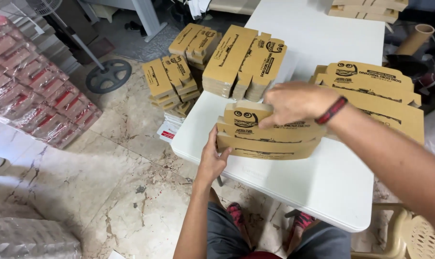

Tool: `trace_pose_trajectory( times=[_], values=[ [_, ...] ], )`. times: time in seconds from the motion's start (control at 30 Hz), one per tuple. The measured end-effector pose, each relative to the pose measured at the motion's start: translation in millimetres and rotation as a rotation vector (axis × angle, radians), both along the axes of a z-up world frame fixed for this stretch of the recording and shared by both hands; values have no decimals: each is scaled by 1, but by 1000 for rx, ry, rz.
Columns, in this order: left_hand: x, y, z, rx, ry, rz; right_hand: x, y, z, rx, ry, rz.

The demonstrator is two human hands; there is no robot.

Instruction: Sorting and folding cardboard food packaging boxes at a table

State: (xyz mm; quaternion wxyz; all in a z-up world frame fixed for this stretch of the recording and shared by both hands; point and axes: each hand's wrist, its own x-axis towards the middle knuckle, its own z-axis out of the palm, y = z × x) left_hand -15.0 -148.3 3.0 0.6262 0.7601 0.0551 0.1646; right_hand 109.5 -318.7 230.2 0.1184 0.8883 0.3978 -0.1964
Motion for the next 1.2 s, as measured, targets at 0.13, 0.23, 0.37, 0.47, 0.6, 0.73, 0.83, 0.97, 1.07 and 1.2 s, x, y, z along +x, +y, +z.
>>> trace_pose_trajectory(
  times=[0.13,0.23,0.37,0.47,0.6,0.73,0.83,0.97,1.07,1.2],
  values=[
    [-5,12,-22,-229,-142,-47,-1,-4,-5,3,134,-16],
    [-23,16,-28,-285,-135,-9,-6,-27,-6,136,296,-7],
    [-55,-4,-47,-1306,-573,-482,-8,-67,-15,389,342,-65],
    [-74,-46,13,-1016,75,-122,-26,-81,-68,558,141,-296],
    [-74,-80,21,-302,-22,501,-87,-82,-149,606,-381,-347],
    [-116,-77,-1,83,1,354,-115,-102,-153,646,-384,-602],
    [-150,-69,21,-357,79,164,-142,-106,-97,595,263,-1003],
    [-170,-83,28,-498,789,195,-152,-128,-131,845,166,-608],
    [-166,-87,-12,-594,383,2,-146,-136,-156,1042,108,-348],
    [-147,-72,-92,-881,-127,-352,-120,-138,-258,1232,500,-453]
  ],
)
